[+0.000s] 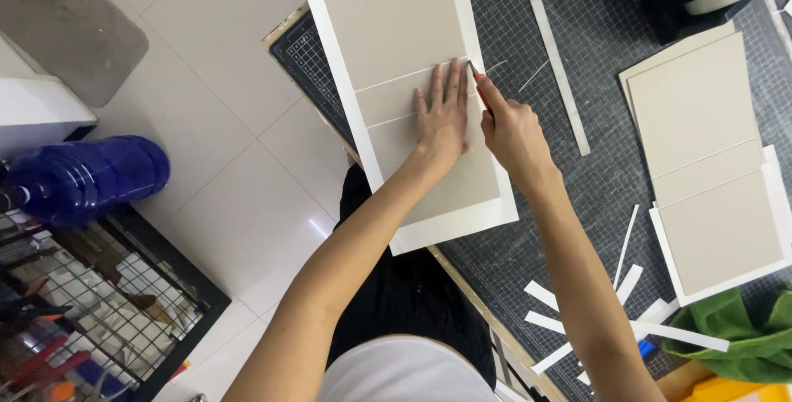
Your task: Scoring and folding cardboard sheets using a utility knife and a ruler on a cutting mat.
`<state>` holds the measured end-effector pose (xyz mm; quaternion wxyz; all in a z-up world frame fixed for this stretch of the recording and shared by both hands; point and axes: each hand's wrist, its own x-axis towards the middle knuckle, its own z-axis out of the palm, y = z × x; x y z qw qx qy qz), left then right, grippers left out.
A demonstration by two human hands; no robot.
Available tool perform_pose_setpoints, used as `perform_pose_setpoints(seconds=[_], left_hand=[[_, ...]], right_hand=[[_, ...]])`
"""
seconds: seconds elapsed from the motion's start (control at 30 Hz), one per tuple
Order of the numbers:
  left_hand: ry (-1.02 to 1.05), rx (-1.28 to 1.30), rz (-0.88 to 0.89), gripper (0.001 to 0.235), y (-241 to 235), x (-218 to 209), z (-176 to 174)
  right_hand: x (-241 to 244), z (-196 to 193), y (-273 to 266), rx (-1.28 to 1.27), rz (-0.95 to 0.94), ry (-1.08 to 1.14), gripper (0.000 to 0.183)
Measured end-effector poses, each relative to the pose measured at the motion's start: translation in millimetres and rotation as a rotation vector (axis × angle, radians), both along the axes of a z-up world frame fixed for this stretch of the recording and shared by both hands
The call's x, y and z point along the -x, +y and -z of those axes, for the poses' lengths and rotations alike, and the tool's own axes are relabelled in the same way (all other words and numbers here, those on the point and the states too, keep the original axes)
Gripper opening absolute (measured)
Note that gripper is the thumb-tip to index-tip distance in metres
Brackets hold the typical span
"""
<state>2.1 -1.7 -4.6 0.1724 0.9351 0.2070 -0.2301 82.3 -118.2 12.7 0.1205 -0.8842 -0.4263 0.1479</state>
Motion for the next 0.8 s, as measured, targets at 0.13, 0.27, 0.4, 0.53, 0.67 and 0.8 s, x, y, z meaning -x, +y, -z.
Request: perform_pose_setpoints(seconds=[0.13,0.27,0.4,0.53,0.67,0.8], left_hand=[[0.015,0.009,-0.010,0.139,2,-2,8],[0.003,-0.014,-0.012,0.139,-1,1,9],[-0.053,-0.072,-0.003,0.138,-3,3,14],[0.014,-0.186,0.038,0.149,-3,2,7],[-0.014,-0.222,0.071,0.148,-3,3,9],[0.052,-0.097,0.057,0.133,-2,-2,14]], right_hand=[[2,-11,1,0.019,0.005,0.025,0.061],[17,-34,-9,-0.004,-0.012,0.040,0.057],[31,-36,-30,-0.005,0.001,0.081,0.056],[48,-58,-47,-0.130,-0.068,0.191,0.048],[63,-55,-75,-0.103,-0.030,0.212,0.051],[80,-62,-103,-0.107,-0.052,0.221,0.048]])
